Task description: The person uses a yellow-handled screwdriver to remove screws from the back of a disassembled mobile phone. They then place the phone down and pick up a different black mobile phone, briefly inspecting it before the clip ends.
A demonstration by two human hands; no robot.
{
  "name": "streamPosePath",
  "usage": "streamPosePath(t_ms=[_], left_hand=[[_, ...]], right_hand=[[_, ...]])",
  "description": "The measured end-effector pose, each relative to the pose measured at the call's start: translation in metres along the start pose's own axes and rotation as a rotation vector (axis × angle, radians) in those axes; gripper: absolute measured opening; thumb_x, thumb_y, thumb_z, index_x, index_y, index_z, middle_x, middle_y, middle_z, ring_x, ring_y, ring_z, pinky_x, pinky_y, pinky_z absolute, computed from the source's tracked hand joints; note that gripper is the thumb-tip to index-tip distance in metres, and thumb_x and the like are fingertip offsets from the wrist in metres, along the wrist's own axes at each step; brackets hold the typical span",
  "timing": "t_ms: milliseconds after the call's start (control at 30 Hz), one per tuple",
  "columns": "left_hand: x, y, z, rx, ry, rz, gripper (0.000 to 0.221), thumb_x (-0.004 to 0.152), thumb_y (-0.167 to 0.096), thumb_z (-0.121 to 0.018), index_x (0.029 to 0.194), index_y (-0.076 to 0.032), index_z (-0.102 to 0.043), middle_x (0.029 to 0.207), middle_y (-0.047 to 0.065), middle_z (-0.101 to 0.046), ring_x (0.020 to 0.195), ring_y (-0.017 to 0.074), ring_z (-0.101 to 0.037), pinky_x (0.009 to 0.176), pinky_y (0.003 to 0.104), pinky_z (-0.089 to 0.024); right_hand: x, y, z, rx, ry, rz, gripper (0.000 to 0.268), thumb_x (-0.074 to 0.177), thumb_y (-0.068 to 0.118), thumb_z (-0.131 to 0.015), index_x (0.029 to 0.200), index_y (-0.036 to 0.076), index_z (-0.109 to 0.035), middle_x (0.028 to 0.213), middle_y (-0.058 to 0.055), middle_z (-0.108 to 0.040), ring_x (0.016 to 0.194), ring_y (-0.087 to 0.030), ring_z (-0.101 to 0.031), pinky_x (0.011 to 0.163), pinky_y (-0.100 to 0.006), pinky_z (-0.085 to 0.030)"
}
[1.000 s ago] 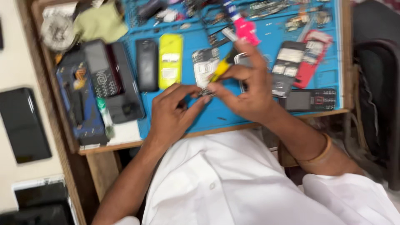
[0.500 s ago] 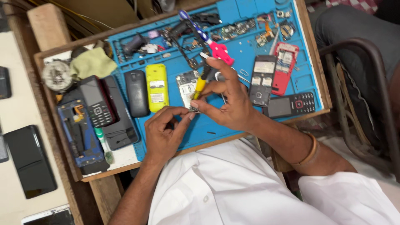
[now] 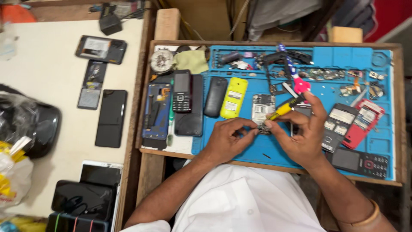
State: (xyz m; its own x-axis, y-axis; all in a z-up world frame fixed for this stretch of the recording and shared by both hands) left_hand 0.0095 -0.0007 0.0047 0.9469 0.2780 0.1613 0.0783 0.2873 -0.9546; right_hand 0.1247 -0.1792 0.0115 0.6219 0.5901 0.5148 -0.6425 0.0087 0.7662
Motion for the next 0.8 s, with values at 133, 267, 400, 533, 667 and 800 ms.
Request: streamPosePath(t_ms=[133, 267, 400, 533, 667, 800], left_hand=[[0.003, 0.002, 0.002, -0.099, 0.010, 0.019, 0.014, 0.094, -0.014, -0.077, 0.103, -0.004, -0.075, 0.093, 0.007, -0.078, 0.079, 0.0096, -0.074, 0.067, 0.023, -0.060], [0.006, 0.007, 0.002, -0.138, 0.027, -0.073, 0.013, 0.095, -0.012, -0.076, 0.105, -0.004, -0.075, 0.097, 0.006, -0.077, 0.085, 0.0104, -0.075, 0.074, 0.023, -0.063], [0.008, 0.004, 0.002, -0.168, 0.002, -0.145, 0.010, 0.095, -0.009, -0.075, 0.104, -0.004, -0.074, 0.104, 0.007, -0.077, 0.090, 0.0116, -0.075, 0.077, 0.025, -0.063], [0.007, 0.005, -0.001, -0.155, -0.009, -0.112, 0.009, 0.095, -0.010, -0.077, 0.102, -0.004, -0.075, 0.099, 0.006, -0.077, 0.086, 0.0115, -0.076, 0.076, 0.024, -0.063], [0.007, 0.011, -0.003, -0.131, -0.017, -0.098, 0.010, 0.095, -0.011, -0.077, 0.102, -0.005, -0.075, 0.096, 0.005, -0.078, 0.084, 0.0105, -0.077, 0.077, 0.024, -0.064], [0.005, 0.014, -0.004, -0.234, 0.000, -0.098, 0.013, 0.099, -0.012, -0.075, 0.109, -0.004, -0.073, 0.102, 0.005, -0.078, 0.093, 0.0106, -0.077, 0.084, 0.025, -0.065]], right_hand=[[-0.002, 0.000, -0.001, -0.034, 0.004, 0.015, 0.095, 0.091, -0.006, -0.077, 0.158, 0.009, -0.011, 0.103, -0.017, -0.075, 0.099, -0.023, -0.075, 0.093, -0.030, -0.057], [-0.004, -0.002, 0.005, -0.015, 0.004, -0.027, 0.094, 0.098, -0.006, -0.076, 0.161, 0.010, -0.008, 0.113, -0.018, -0.071, 0.100, -0.021, -0.075, 0.096, -0.029, -0.060], [-0.002, -0.002, 0.009, -0.047, -0.018, -0.091, 0.096, 0.099, -0.008, -0.078, 0.162, 0.010, -0.008, 0.123, -0.018, -0.061, 0.097, -0.021, -0.073, 0.085, -0.026, -0.061], [-0.003, -0.003, 0.008, -0.117, -0.038, -0.043, 0.101, 0.094, -0.011, -0.080, 0.163, 0.009, -0.009, 0.159, -0.023, -0.025, 0.098, -0.024, -0.072, 0.081, -0.027, -0.062], [-0.009, -0.011, 0.010, -0.113, -0.036, -0.053, 0.096, 0.099, -0.010, -0.075, 0.164, 0.009, -0.007, 0.146, -0.023, -0.039, 0.097, -0.024, -0.073, 0.083, -0.026, -0.061], [-0.020, -0.027, 0.017, -0.035, -0.021, -0.105, 0.092, 0.105, -0.009, -0.071, 0.165, 0.009, -0.004, 0.132, -0.023, -0.054, 0.097, -0.023, -0.073, 0.085, -0.026, -0.060]])
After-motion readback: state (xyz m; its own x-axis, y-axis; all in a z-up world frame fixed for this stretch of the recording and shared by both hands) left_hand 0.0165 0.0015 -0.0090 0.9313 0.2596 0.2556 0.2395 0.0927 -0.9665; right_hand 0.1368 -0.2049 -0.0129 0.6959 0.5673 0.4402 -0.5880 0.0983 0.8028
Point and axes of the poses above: each hand's wrist, its own x-axis towards the middle knuckle, its own z-axis out of the back of the hand, y = z × x, the point moved 1 cm from there along x, towards the middle knuckle
